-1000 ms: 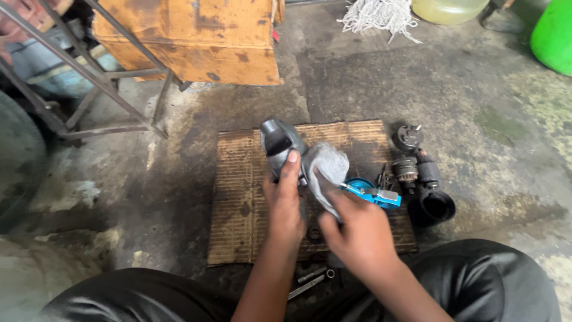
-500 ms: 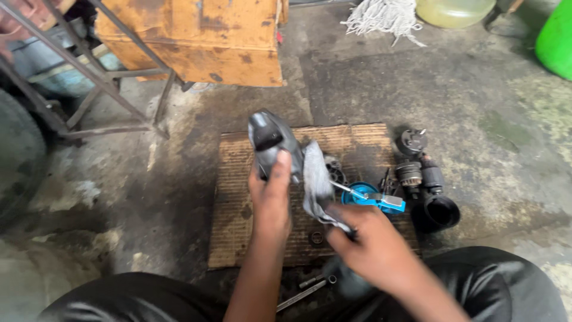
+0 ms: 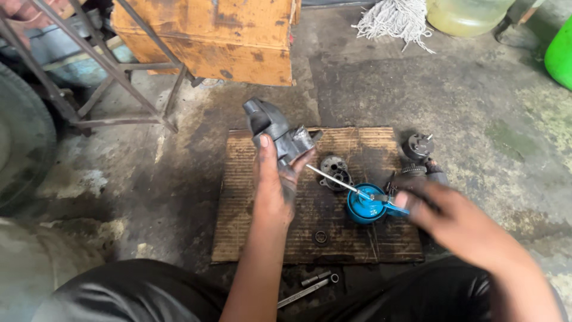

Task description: The person sits on the floor and cleans a dark metallic mechanical part using a cloth and a blue spray can. They repeatedly wipe the part, spray it with the cleaner, and rotate it to access different surfaces.

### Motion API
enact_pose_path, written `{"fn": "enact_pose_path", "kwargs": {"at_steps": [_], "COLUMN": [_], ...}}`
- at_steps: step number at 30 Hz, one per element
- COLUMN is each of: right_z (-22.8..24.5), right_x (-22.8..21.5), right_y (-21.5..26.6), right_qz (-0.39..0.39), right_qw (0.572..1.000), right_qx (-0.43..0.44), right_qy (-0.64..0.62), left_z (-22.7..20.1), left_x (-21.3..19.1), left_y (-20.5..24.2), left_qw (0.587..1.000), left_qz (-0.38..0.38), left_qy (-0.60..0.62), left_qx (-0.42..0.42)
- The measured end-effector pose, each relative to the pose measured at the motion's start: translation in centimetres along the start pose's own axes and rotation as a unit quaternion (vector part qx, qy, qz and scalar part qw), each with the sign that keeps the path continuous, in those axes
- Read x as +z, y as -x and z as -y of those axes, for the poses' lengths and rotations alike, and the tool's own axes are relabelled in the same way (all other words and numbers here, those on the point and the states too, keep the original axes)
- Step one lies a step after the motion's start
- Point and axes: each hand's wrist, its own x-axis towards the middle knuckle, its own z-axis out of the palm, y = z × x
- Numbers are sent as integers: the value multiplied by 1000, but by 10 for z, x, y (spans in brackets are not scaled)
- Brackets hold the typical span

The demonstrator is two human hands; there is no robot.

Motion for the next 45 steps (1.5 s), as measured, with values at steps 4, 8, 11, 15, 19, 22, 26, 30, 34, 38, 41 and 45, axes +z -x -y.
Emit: {"fn": "enact_pose_path", "kwargs": {"at_steps": [4, 8, 11, 15, 19, 22, 26, 30, 34, 38, 41, 45], "right_z": [-38, -72, -89, -107, -119, -140, -156, -140, -104, -80, -77, -70], "right_x": [22, 35, 46, 61, 77, 56, 22, 8, 19, 42, 51, 55], "right_y": [-14, -14, -16, -14, -14, -3, 4, 6, 3, 1, -2, -3], "right_qz": [199, 185, 209, 241, 81, 21, -64, -136, -134, -180, -172, -156], "right_qw": [934, 949, 948, 948, 934, 909, 882, 827, 808, 823, 837, 853], "right_qx": [265, 240, 238, 191, 255, 223, 203, 153, 96, 156, 181, 166], "right_qy": [131, 89, 40, -87, -237, -352, -420, -523, -566, -516, -488, -470], "left_z": [-3, -9, -13, -9, -12, -17, -19, -11, -3, -6, -4, 0], "left_x": [5, 6, 7, 4, -4, -14, -28, -45, -44, -40, -39, -41], "left_y": [2, 6, 10, 12, 8, 5, -9, -14, -15, -10, -11, -11], "left_qw": [997, 984, 977, 975, 988, 996, 997, 993, 996, 995, 996, 997], "left_qz": [30, 36, 60, 103, 60, 14, -55, -103, -76, -84, -75, -59], "left_qy": [59, 143, 163, 168, 126, 83, 49, 41, 47, 15, 1, -10], "left_qx": [-47, -101, -123, -100, -64, -44, 19, 27, -5, -45, -48, -48]}}
